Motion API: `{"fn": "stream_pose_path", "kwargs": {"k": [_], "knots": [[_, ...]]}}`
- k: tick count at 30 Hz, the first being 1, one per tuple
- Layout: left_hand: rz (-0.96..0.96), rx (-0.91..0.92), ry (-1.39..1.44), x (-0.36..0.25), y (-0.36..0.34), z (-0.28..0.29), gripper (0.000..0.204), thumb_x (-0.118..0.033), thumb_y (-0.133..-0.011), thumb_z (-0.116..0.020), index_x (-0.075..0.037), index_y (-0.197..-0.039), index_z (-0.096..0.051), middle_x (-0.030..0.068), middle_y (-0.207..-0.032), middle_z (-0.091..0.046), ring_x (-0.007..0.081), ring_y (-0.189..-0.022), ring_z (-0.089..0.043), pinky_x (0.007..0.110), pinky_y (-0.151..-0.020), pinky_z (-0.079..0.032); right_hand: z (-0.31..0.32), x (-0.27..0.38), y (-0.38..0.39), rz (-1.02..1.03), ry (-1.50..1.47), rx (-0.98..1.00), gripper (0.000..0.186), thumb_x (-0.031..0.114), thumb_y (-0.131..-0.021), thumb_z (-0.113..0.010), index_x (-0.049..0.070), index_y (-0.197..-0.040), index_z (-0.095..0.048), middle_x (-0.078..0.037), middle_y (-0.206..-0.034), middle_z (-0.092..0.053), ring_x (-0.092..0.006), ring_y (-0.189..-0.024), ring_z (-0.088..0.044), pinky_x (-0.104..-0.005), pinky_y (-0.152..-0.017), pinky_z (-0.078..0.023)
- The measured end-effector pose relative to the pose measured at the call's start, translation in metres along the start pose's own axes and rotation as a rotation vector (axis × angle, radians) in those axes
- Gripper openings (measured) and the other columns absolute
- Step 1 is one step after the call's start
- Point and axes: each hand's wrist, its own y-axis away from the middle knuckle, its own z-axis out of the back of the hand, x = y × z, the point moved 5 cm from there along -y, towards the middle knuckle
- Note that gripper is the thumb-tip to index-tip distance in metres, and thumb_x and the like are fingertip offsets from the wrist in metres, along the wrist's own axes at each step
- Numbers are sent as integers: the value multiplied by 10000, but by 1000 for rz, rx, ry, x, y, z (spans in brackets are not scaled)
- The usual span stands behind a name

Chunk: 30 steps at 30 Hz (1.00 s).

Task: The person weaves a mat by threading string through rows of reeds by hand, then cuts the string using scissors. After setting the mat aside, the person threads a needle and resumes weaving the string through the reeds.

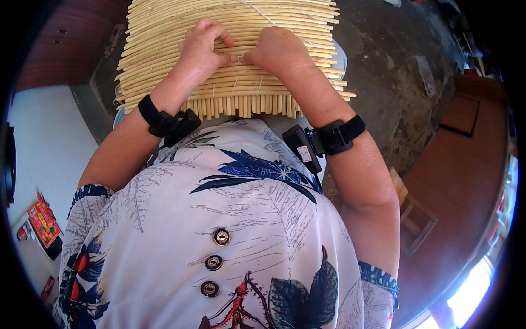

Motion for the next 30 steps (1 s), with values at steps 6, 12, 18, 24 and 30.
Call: {"fn": "stream_pose_path", "kwargs": {"k": [6,12,18,24,30], "knots": [[-13,28,36,4,-1,-5,288,-231,-590,-818,-173,-809,-641,6,-1128,-505,264,-1096,-414,442,-905,-302,-1,-1,-1,10,15,-5,343,339,-622,-756,47,-710,-599,-110,-670,-618,-231,-660,-593,-337,-621,-469],[-1,20,11,1,-1,-2,282,-232,-596,-808,-170,-818,-645,13,-1136,-507,274,-1102,-418,454,-912,-308,0,0,0,29,36,-15,337,337,-629,-751,42,-692,-598,-116,-649,-610,-241,-641,-590,-345,-612,-467],[3,40,64,3,0,-5,284,-220,-592,-803,-176,-824,-645,16,-1135,-505,278,-1101,-420,457,-917,-307,0,-2,-1,57,21,-33,354,353,-630,-751,40,-673,-592,-105,-632,-605,-233,-614,-582,-342,-596,-461],[-4,42,65,7,-2,-5,305,-209,-589,-799,-180,-849,-641,15,-1136,-503,278,-1103,-422,455,-924,-307,1,-1,0,-9,45,69,407,379,-650,-715,6,-808,-667,-186,-839,-657,-316,-846,-633,-381,-773,-496],[3,42,66,7,-2,-5,291,-210,-594,-784,-180,-845,-639,15,-1135,-501,267,-1121,-414,445,-940,-299,0,-2,-2,55,30,-16,397,390,-622,-764,37,-666,-588,-100,-631,-601,-226,-607,-575,-340,-592,-458]]}}
